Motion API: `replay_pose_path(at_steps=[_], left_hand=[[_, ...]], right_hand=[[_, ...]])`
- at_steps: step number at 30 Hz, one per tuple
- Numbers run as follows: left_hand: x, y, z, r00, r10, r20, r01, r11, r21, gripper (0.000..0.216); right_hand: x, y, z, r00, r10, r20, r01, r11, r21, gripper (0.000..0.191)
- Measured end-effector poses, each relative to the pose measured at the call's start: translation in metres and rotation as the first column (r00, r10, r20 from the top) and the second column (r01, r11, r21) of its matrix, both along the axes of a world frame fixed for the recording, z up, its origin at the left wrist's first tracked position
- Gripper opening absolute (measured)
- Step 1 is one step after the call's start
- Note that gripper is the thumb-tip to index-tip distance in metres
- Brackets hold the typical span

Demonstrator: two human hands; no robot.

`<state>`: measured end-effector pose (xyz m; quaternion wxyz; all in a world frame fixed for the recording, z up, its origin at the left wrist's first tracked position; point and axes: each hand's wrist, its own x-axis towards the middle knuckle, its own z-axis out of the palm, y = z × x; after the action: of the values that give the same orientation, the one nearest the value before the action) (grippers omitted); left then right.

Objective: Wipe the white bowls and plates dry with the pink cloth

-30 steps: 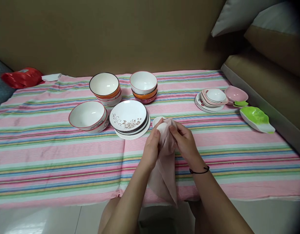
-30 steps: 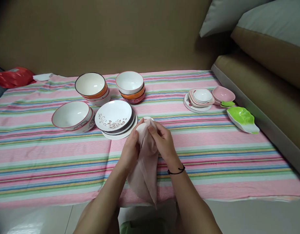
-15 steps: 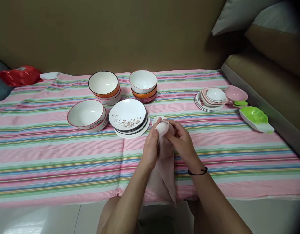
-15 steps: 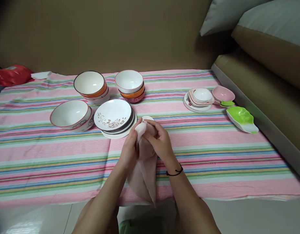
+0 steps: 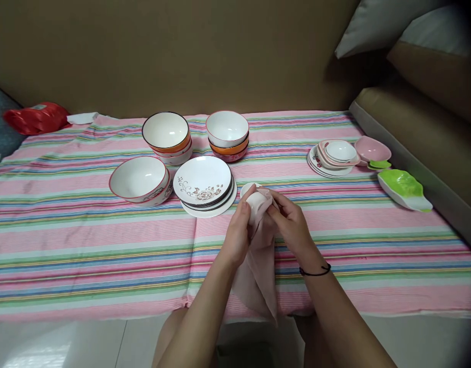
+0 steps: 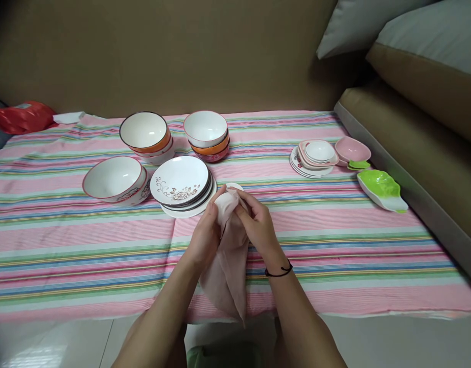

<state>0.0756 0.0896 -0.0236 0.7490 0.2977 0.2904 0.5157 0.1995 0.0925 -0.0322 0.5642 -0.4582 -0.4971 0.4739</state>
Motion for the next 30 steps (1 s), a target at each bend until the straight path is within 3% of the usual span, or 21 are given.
replay_pose_path(at_steps=[5,8,11,17,21,25,30], left_hand=[[-0.004,0.000,0.005,1.000,0.013,0.023,-0.011,0.994,-0.106,0.047],[-0.006,-0.001,0.006,0.999,-0.014,0.045,0.020,0.991,-0.135,0.048],[-0.004,-0.002,0.005,1.000,-0.005,0.029,0.007,0.997,-0.078,0.045],[0.003,-0.002,0.001,0.995,0.025,-0.100,-0.016,0.996,0.083,0.041],[0.001,-0.003,0.002,0.989,-0.008,-0.145,0.024,0.994,0.108,0.042],[-0.001,-0.003,0.003,0.988,-0.043,-0.146,0.057,0.994,0.094,0.044],[-0.002,-0.001,0.004,0.998,-0.047,-0.032,0.048,0.999,0.021,0.044]], right_hand=[[0.003,0.001,0.004,0.987,0.161,-0.008,-0.161,0.986,0.035,0.048],[0.001,0.002,0.005,0.989,0.146,0.033,-0.148,0.988,0.049,0.058],[-0.005,0.002,0.004,0.991,0.088,0.099,-0.094,0.994,0.059,0.060],[-0.014,0.002,0.001,0.993,-0.097,0.069,0.094,0.994,0.052,0.045],[-0.013,0.003,-0.003,0.984,-0.176,0.017,0.176,0.984,-0.025,0.034],[-0.010,0.004,-0.005,0.979,-0.170,-0.115,0.157,0.981,-0.112,0.025],[-0.009,0.005,0.002,0.954,-0.112,-0.279,0.073,0.987,-0.145,0.022]])
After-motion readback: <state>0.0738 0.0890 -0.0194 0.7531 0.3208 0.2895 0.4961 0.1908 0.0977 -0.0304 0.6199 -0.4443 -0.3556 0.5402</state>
